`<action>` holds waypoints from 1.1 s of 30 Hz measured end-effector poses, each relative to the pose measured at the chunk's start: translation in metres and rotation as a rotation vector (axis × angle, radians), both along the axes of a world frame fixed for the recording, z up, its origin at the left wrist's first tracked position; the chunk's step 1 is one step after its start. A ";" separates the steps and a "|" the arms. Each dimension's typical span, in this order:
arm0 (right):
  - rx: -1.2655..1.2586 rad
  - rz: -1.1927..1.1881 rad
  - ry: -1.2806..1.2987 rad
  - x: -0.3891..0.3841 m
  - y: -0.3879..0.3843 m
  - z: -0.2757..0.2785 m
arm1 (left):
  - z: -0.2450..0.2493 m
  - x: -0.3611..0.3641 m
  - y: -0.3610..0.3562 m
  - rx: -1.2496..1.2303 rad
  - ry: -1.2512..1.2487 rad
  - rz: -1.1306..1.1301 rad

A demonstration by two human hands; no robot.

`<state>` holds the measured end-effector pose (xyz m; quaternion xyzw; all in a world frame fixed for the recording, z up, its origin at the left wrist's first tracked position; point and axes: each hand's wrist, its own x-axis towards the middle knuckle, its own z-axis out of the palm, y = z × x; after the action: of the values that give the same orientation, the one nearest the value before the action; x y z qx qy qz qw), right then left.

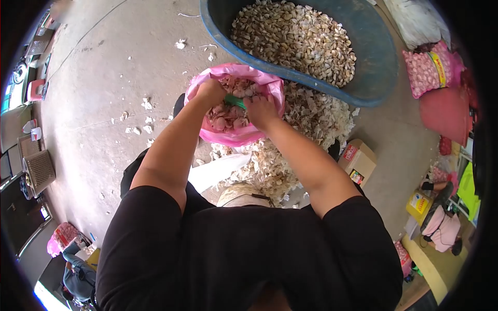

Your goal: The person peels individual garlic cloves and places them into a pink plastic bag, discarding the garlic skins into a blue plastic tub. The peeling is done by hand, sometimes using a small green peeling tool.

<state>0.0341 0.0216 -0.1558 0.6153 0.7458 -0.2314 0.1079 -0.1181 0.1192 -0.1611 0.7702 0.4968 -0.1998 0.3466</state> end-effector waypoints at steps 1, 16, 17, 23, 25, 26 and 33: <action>0.058 0.083 -0.035 0.002 0.004 0.004 | -0.011 0.000 0.002 0.056 -0.058 0.168; -0.575 -1.122 1.254 0.097 -0.051 0.112 | -0.003 0.026 -0.011 -0.259 -0.315 0.748; -0.573 -1.144 1.278 0.093 -0.056 0.118 | -0.002 0.020 -0.013 -0.398 -0.503 0.985; -0.404 -0.986 1.221 0.049 -0.070 0.142 | 0.050 -0.008 -0.026 -0.892 -0.989 1.145; -0.241 -0.920 1.166 0.034 -0.076 0.143 | 0.089 -0.005 -0.042 -0.919 -1.166 1.126; -0.163 -0.886 1.136 0.027 -0.079 0.146 | 0.105 -0.006 -0.049 -0.933 -1.255 1.115; 0.271 -0.566 0.823 0.007 -0.114 0.202 | 0.154 -0.022 -0.071 -0.979 -1.377 0.759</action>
<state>0.0413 -0.0926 0.0460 0.6593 0.5542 -0.3759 -0.3419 -0.1402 0.0481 -0.0067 0.2725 0.2602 0.2413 0.8943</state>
